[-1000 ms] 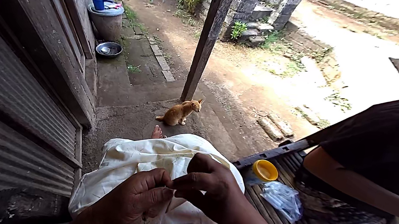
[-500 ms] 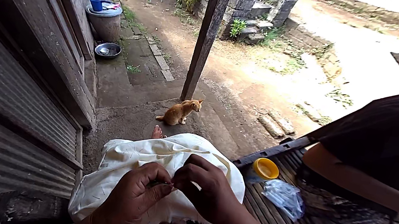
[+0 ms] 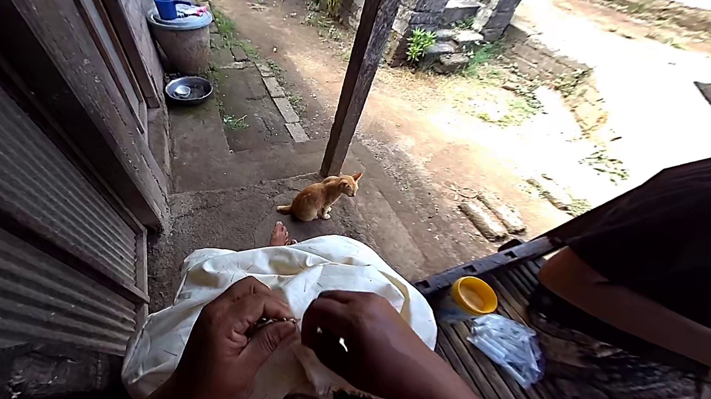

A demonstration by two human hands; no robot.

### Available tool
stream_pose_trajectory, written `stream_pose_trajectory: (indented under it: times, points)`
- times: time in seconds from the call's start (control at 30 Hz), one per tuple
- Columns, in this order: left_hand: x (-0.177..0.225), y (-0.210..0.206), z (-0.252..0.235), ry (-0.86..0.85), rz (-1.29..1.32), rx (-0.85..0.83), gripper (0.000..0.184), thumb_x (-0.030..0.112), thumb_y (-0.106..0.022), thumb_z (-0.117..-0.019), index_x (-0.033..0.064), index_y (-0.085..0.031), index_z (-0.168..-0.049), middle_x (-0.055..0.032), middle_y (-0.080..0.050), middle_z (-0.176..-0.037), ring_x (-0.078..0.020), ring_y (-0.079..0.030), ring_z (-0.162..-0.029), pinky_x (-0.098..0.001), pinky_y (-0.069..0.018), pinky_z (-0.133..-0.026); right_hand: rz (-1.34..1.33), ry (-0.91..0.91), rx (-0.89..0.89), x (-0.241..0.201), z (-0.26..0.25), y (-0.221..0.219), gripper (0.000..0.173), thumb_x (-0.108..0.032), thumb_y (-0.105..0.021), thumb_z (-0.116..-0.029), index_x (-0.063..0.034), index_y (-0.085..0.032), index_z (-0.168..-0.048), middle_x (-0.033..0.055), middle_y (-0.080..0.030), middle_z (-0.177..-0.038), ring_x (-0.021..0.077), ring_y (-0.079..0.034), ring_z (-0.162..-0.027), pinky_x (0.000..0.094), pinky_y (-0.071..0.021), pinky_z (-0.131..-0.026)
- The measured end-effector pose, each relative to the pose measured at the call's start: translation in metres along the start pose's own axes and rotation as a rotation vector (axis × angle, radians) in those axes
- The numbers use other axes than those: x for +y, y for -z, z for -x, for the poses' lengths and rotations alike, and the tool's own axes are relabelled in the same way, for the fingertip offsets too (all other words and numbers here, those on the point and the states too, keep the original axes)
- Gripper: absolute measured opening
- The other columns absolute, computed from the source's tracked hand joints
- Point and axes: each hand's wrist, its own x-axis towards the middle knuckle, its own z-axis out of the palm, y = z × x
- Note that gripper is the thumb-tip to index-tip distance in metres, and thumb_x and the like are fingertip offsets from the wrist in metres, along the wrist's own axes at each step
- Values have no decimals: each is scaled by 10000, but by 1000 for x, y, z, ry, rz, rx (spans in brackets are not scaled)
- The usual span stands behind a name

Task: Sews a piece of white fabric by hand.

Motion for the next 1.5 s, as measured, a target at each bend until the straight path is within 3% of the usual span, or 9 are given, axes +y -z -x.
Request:
stream_pose_trajectory:
  times: [0.23, 0.37, 0.5, 0.63, 0.73, 0.9, 1.0, 1.13, 1.5]
  points:
    - [1, -3, -1, -8, 32, -33, 182, 282, -692, -980, 106, -727, -950, 12, -655, -975, -20, -634, -929, -157, -548, -801, 128, -70, 92, -4, -4, -3, 120, -156, -595, -956, -92, -671, -888, 50, -660, -763, 177, -664, -656, 360, -537, -541]
    - [0, -3, 0, -22, 25, -66, 268, 355, -646, -1006, 99, -715, -964, 18, -637, -972, 10, -610, -936, -134, -526, -815, -35, 135, 69, -11, -3, 3, 120, -138, -598, -990, -82, -686, -930, 49, -653, -775, 148, -636, -677, 294, -518, -576]
    - [0, -4, 0, -44, 16, -31, 199, 302, -670, -995, 111, -704, -950, 12, -653, -992, -31, -639, -996, -175, -549, -868, 149, -101, 123, -7, -4, 0, 129, -168, -594, -956, -95, -673, -885, 43, -653, -756, 165, -650, -637, 344, -523, -529]
    - [-3, -7, 1, -107, -137, 21, 213, 354, -660, -994, 145, -691, -963, 23, -647, -967, -32, -617, -997, -205, -500, -947, 12, 141, 90, -13, -4, 1, 125, -145, -600, -980, -88, -681, -904, 47, -639, -755, 155, -628, -658, 299, -505, -554]
    - [-2, -9, 2, -117, -162, 22, 150, 313, -702, -966, 165, -687, -941, 35, -655, -964, -40, -633, -1015, -256, -491, -1031, 176, -86, 171, -11, -6, -2, 137, -171, -581, -969, -96, -666, -893, 48, -654, -757, 174, -653, -636, 343, -518, -522]
    - [-3, -7, 2, -90, -165, 24, 206, 359, -679, -976, 157, -704, -944, 35, -652, -951, -29, -620, -994, -227, -495, -977, 79, 115, 108, -14, -4, -2, 127, -148, -601, -971, -91, -673, -885, 43, -622, -727, 166, -618, -626, 312, -492, -519]
    - [-2, -7, 0, -94, -153, 32, 127, 287, -708, -951, 162, -710, -931, 35, -665, -963, -42, -632, -1014, -244, -506, -996, 192, -115, 181, -12, -7, -4, 128, -170, -595, -951, -94, -667, -877, 48, -644, -734, 175, -645, -611, 348, -511, -502]
    - [-4, -5, -1, -90, -144, 54, 190, 330, -692, -968, 144, -719, -942, 31, -665, -960, -23, -629, -985, -200, -520, -921, 57, 81, 84, -13, -5, 1, 132, -145, -601, -970, -92, -673, -872, 41, -633, -734, 158, -626, -638, 313, -500, -533]
    - [-3, -6, 2, -76, -150, 23, 137, 294, -700, -953, 164, -727, -920, 38, -681, -966, -41, -634, -1013, -251, -499, -993, 210, -132, 148, -15, -6, -7, 133, -172, -572, -957, -104, -654, -876, 33, -613, -689, 171, -625, -577, 339, -488, -479]
